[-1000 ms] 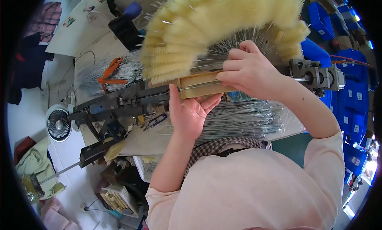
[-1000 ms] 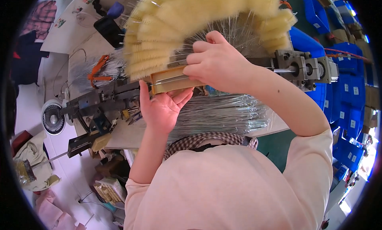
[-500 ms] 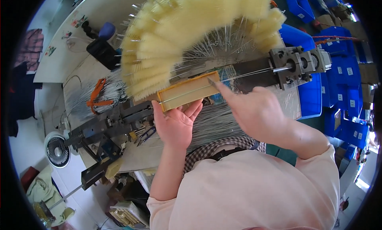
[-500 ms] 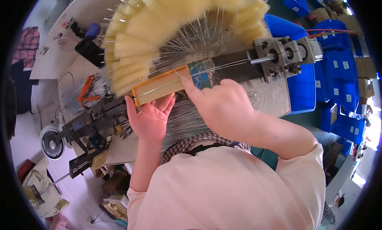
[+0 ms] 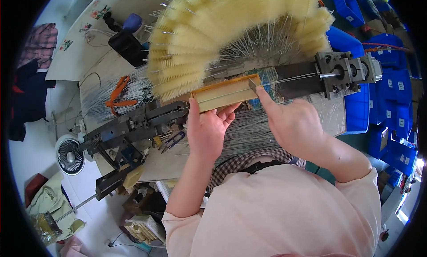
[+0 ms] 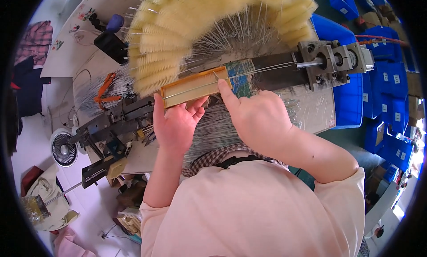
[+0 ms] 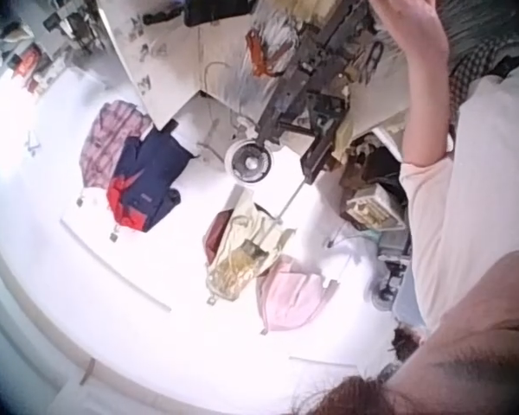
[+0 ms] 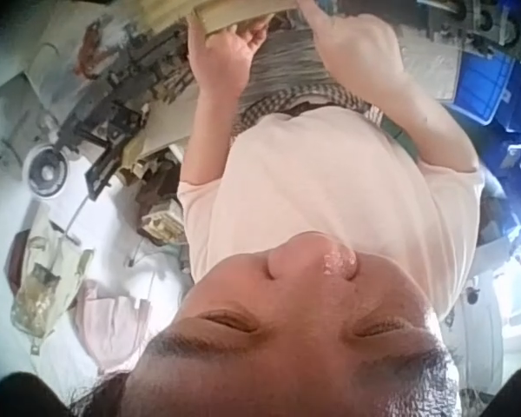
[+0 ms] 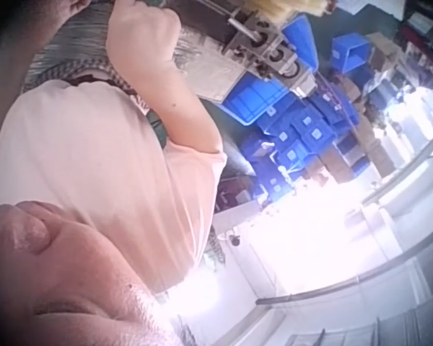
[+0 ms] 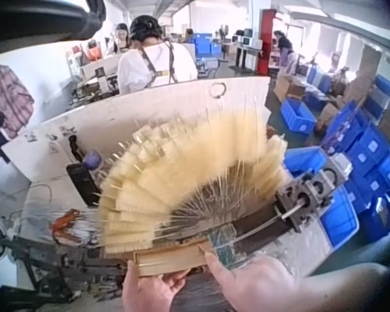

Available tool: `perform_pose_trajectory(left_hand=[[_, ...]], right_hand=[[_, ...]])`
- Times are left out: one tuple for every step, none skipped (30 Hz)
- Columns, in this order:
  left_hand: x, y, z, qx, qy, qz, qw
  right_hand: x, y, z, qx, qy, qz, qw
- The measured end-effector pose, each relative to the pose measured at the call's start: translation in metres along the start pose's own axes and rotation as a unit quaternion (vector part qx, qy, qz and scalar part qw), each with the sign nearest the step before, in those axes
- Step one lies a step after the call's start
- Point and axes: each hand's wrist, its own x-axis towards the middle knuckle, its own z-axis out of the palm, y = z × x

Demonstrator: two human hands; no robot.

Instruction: The person produces wire brushes by placing bristles along metal wires on a machine, operating the machine to twist them together, and placing the finished brushes into a container.

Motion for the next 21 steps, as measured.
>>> perform_pose_trajectory(left_hand=[[0.000, 0.001, 0.000, 0.007, 0.004, -0.002, 1.000], [-0.001, 0.002, 0.000, 0.010, 0.003, -0.003, 1.000], [-0.001, 0.003, 0.001, 0.026, 0.004, -0.013, 1.000], [-0.001, 0.004, 0.002, 0.043, 0.005, -0.022, 0.999], [-0.001, 0.004, 0.002, 0.046, 0.001, -0.026, 0.999], [-0.001, 0.005, 0.000, 0.064, 0.003, -0.035, 0.997], [0.000, 0.005, -0.001, 0.083, 0.004, -0.045, 0.996], [0.001, 0.004, -0.003, 0.086, -0.002, -0.051, 0.995], [0.001, 0.003, -0.006, 0.114, -0.006, -0.050, 0.992], [0.002, 0.003, -0.009, 0.141, -0.010, -0.049, 0.989], [0.003, 0.001, -0.010, 0.163, -0.015, -0.053, 0.985], [0.003, 0.000, -0.014, 0.165, -0.018, -0.056, 0.985], [0.004, -0.002, -0.019, 0.186, -0.010, -0.055, 0.981], [0.004, -0.005, -0.020, 0.205, -0.002, -0.055, 0.977], [0.004, -0.007, -0.017, 0.218, 0.015, -0.062, 0.974], [0.003, -0.011, -0.018, 0.218, 0.015, -0.062, 0.974], [0.003, -0.016, -0.022, 0.205, 0.012, -0.063, 0.977], [0.004, -0.022, -0.026, 0.192, 0.005, -0.064, 0.979], [0.003, -0.027, -0.029, 0.234, 0.003, -0.061, 0.970], [-0.001, -0.029, -0.029, 0.232, 0.006, -0.059, 0.971], [-0.004, -0.033, -0.025, 0.261, 0.029, -0.068, 0.962]], right_hand=[[0.000, 0.000, 0.000, 0.001, 0.002, 0.003, 1.000], [-0.001, 0.000, -0.001, 0.002, 0.005, 0.006, 1.000], [-0.002, 0.000, 0.000, 0.001, 0.006, 0.011, 1.000], [-0.003, 0.000, 0.002, 0.008, 0.001, 0.011, 1.000], [-0.004, 0.000, 0.003, 0.014, -0.003, 0.013, 1.000], [-0.005, 0.001, 0.003, 0.012, -0.003, 0.020, 1.000], [-0.006, 0.002, 0.003, 0.023, -0.001, 0.022, 0.999], [-0.006, 0.003, 0.003, 0.033, 0.000, 0.025, 0.999], [-0.006, 0.003, -0.001, 0.031, 0.002, 0.033, 0.999], [-0.006, 0.003, -0.006, 0.054, 0.004, 0.078, 0.995], [-0.008, 0.004, -0.010, 0.077, 0.006, 0.123, 0.989], [-0.012, 0.007, -0.011, 0.077, 0.007, 0.128, 0.989], [-0.017, 0.011, -0.011, 0.156, 0.079, 0.147, 0.974], [-0.023, 0.014, -0.012, 0.234, 0.149, 0.163, 0.947], [-0.033, 0.017, -0.015, 0.362, 0.154, 0.203, 0.896], [-0.040, 0.020, -0.014, 0.362, 0.155, 0.204, 0.896], [-0.047, 0.024, -0.011, 0.464, 0.176, 0.236, 0.835], [-0.056, 0.028, -0.009, 0.556, 0.197, 0.268, 0.762], [-0.064, 0.036, -0.007, 0.570, 0.168, 0.272, 0.757], [-0.070, 0.042, -0.002, 0.570, 0.165, 0.269, 0.758], [-0.077, 0.049, 0.006, 0.570, 0.134, 0.304, 0.751]])
